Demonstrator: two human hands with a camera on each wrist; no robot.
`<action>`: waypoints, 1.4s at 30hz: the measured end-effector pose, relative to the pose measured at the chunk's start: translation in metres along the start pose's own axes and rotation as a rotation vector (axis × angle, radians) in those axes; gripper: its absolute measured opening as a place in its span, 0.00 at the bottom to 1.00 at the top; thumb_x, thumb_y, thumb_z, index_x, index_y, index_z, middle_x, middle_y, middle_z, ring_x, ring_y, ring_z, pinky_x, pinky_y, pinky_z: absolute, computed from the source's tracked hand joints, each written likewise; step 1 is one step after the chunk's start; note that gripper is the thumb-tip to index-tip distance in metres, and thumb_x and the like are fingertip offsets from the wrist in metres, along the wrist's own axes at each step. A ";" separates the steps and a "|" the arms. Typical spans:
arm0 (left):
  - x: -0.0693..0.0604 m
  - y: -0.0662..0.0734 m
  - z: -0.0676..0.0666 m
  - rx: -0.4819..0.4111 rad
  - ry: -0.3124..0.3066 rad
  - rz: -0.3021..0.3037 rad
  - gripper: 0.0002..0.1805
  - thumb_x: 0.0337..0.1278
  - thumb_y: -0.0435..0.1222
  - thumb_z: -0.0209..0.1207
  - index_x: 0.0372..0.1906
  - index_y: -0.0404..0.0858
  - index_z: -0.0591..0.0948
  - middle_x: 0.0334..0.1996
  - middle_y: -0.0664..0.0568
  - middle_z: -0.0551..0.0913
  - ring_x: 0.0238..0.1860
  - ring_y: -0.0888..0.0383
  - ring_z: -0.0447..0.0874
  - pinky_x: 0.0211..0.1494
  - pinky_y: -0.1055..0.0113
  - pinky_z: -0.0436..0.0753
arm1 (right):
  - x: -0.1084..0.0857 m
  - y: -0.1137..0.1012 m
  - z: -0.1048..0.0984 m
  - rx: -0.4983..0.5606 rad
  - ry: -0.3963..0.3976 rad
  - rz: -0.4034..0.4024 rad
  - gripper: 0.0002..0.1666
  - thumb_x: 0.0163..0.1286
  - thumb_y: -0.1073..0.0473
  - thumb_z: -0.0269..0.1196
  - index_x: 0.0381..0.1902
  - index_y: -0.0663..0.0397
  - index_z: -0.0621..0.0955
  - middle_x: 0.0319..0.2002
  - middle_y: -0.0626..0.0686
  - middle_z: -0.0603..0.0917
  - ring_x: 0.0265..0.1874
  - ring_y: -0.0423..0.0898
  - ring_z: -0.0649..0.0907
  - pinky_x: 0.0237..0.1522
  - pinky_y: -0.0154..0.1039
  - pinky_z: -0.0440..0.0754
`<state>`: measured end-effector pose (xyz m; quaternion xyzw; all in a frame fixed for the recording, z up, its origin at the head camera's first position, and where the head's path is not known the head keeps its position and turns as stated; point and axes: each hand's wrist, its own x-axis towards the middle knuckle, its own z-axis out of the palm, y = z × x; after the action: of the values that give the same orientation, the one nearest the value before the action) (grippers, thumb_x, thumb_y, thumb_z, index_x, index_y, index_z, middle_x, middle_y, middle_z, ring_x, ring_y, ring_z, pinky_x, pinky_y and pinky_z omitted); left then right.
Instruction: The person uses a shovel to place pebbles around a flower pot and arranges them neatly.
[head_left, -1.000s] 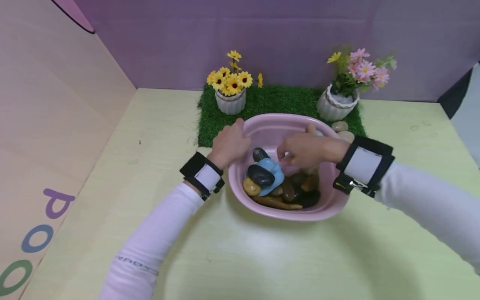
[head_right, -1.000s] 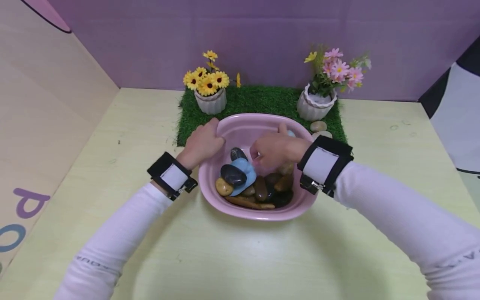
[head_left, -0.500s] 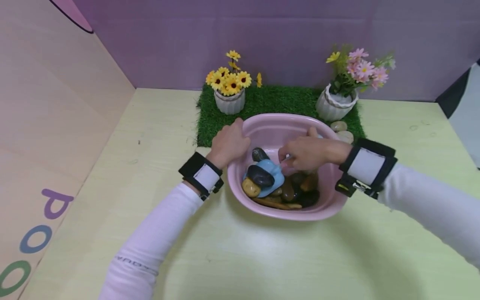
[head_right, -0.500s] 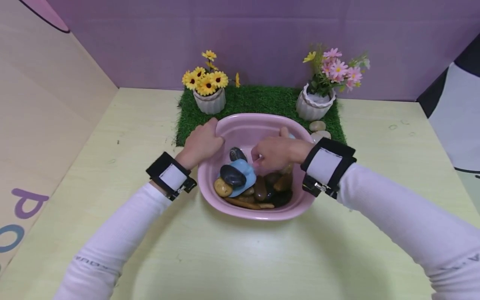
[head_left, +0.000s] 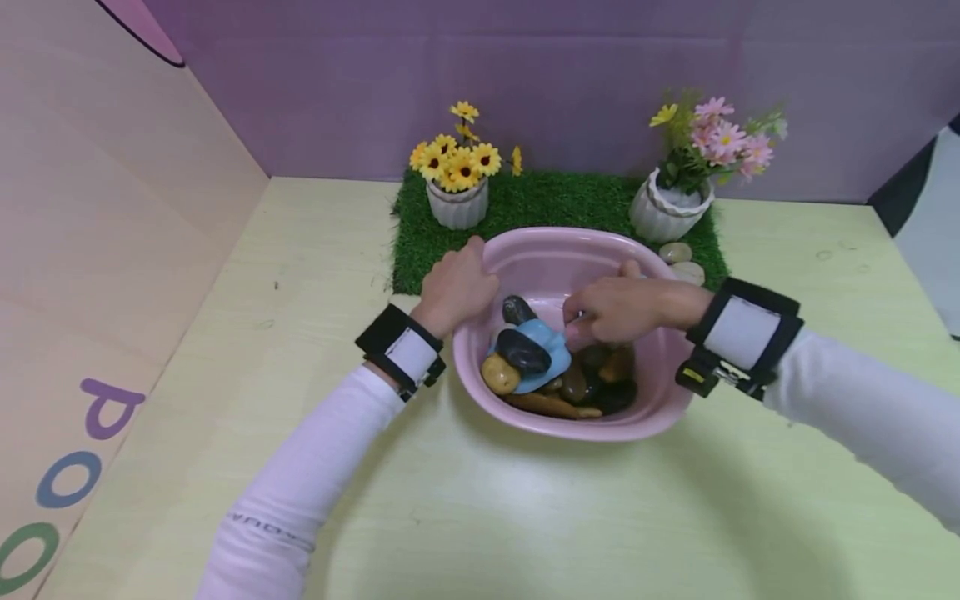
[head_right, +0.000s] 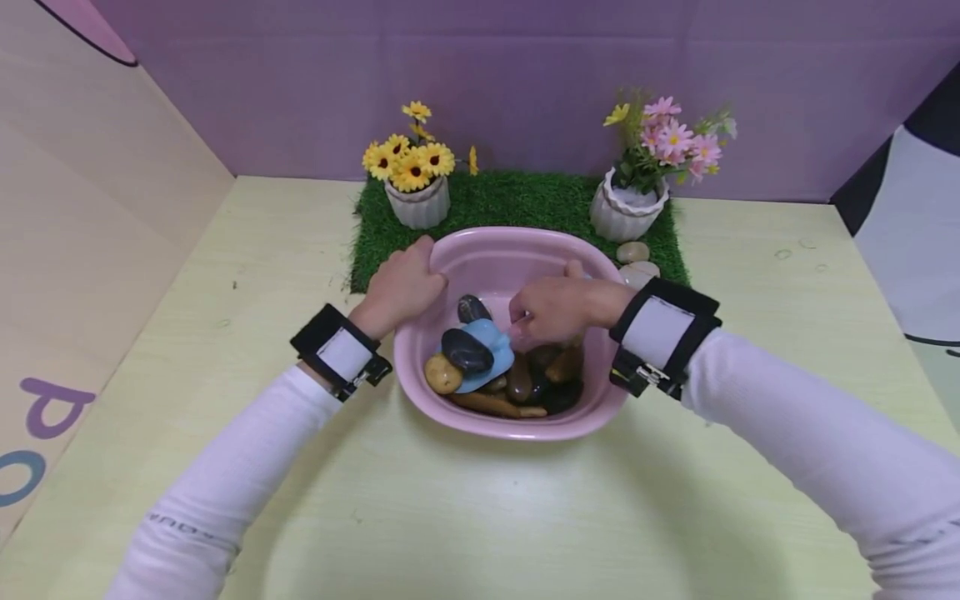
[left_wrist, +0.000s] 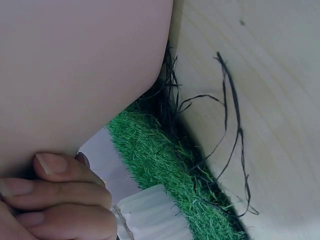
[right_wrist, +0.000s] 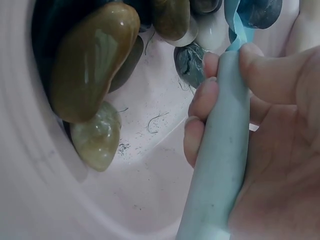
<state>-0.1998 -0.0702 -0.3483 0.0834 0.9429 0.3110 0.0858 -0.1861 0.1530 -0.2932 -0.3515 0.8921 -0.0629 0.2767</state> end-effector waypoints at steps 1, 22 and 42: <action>0.000 0.000 0.000 0.001 -0.001 0.001 0.20 0.61 0.37 0.49 0.57 0.36 0.70 0.33 0.42 0.79 0.26 0.49 0.82 0.22 0.63 0.76 | 0.000 0.000 -0.001 0.001 -0.003 0.003 0.07 0.70 0.50 0.59 0.38 0.42 0.83 0.33 0.44 0.84 0.35 0.45 0.77 0.47 0.51 0.58; -0.001 -0.002 -0.001 -0.002 -0.004 0.002 0.22 0.60 0.37 0.48 0.59 0.35 0.70 0.36 0.42 0.79 0.30 0.47 0.81 0.24 0.61 0.75 | -0.001 0.000 -0.004 0.055 -0.072 0.010 0.09 0.73 0.49 0.55 0.42 0.40 0.81 0.36 0.44 0.83 0.40 0.45 0.77 0.50 0.53 0.59; 0.000 -0.002 0.000 0.002 0.005 0.011 0.19 0.60 0.38 0.49 0.56 0.36 0.71 0.35 0.42 0.78 0.31 0.46 0.80 0.25 0.61 0.74 | -0.003 0.002 -0.006 0.220 -0.126 -0.064 0.09 0.75 0.54 0.53 0.42 0.50 0.79 0.36 0.52 0.80 0.36 0.44 0.77 0.41 0.39 0.75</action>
<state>-0.2001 -0.0716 -0.3492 0.0881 0.9430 0.3105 0.0817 -0.1884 0.1563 -0.2877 -0.3506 0.8490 -0.1467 0.3670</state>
